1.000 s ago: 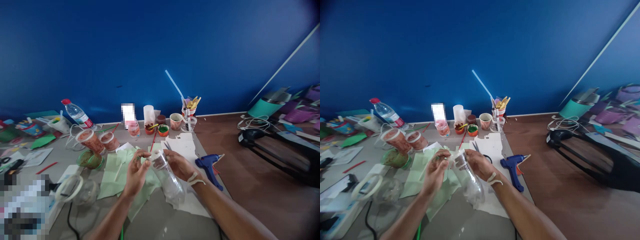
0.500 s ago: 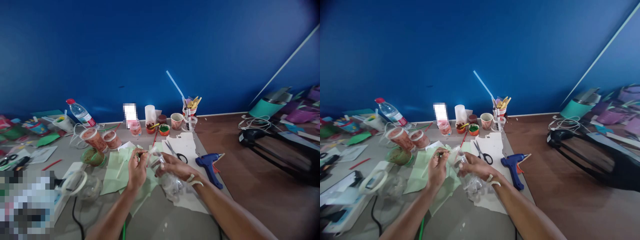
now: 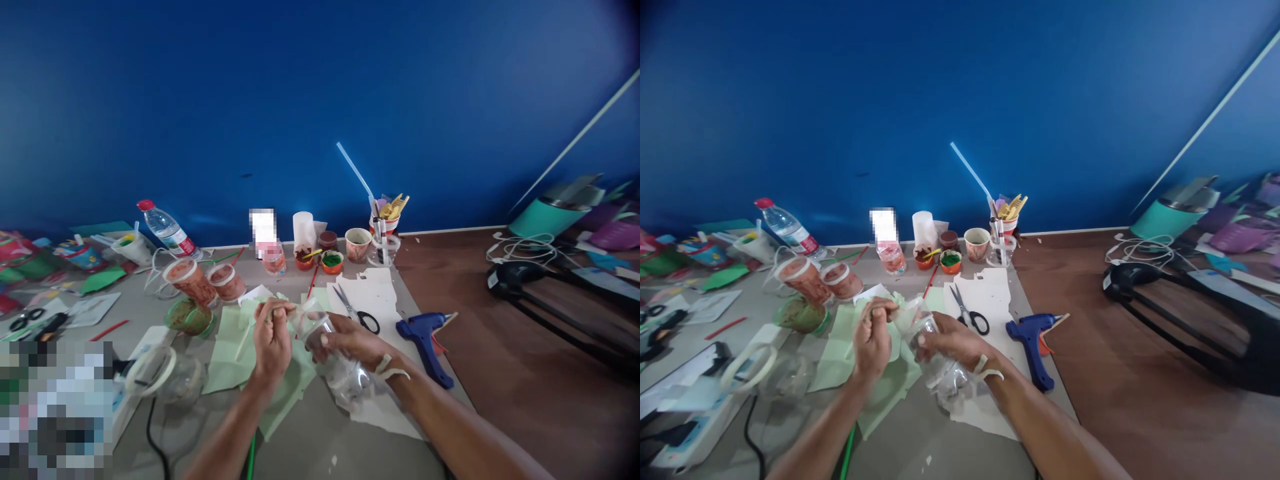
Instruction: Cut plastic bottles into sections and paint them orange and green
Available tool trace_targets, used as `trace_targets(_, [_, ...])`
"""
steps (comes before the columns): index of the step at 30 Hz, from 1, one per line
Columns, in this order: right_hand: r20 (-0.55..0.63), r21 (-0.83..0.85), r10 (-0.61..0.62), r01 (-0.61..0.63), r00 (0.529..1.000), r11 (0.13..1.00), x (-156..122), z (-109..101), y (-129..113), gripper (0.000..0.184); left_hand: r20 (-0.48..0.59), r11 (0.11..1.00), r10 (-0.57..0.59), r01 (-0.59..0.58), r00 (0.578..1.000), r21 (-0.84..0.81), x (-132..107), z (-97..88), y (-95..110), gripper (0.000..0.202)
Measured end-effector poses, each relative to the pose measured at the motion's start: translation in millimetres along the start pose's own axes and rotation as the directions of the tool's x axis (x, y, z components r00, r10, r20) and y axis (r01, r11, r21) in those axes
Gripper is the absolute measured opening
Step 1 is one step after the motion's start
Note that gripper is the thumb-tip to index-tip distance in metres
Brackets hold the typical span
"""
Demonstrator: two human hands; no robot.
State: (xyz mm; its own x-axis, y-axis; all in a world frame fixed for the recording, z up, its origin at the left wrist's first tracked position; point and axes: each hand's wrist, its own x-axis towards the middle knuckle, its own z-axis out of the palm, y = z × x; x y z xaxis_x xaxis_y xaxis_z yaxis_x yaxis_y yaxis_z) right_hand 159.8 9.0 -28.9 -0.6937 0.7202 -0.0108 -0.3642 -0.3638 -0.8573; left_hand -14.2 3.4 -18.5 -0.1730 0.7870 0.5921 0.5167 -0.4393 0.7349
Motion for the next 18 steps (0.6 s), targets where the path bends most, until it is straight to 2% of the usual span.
trace_targets(3, [-0.027, 0.029, -0.024, 0.024, 0.999, 0.999, -1, 0, 0, 0.035, -0.006, 0.997, 0.004, -0.005, 1.0, -0.071, -1, -2.6, 3, 0.024])
trace_targets(7, [-0.018, -0.022, -0.036, 0.035, 0.999, 0.999, -3, -1, -2, 0.032, 0.072, 0.999, 0.017, -0.014, 0.997, -0.051, 0, -4.5, 9, 0.021])
trace_targets(10, [-0.023, -0.091, -0.053, 0.05, 0.998, 0.995, -4, -1, -5, 0.032, 0.109, 0.996, -0.061, 0.068, 0.992, -0.066, 2, -3.2, 12, 0.016])
trace_targets(14, [-0.022, -0.089, -0.056, 0.053, 0.998, 0.995, -4, -1, -5, 0.036, 0.123, 0.957, -0.192, 0.214, 0.974, -0.195, 6, -0.8, 10, 0.007])
trace_targets(18, [-0.018, 0.038, -0.01, 0.011, 1.0, 0.999, -3, -5, -2, 0.047, 0.061, 0.952, -0.214, 0.222, 0.975, -0.213, 7, -3.1, 6, 0.011])
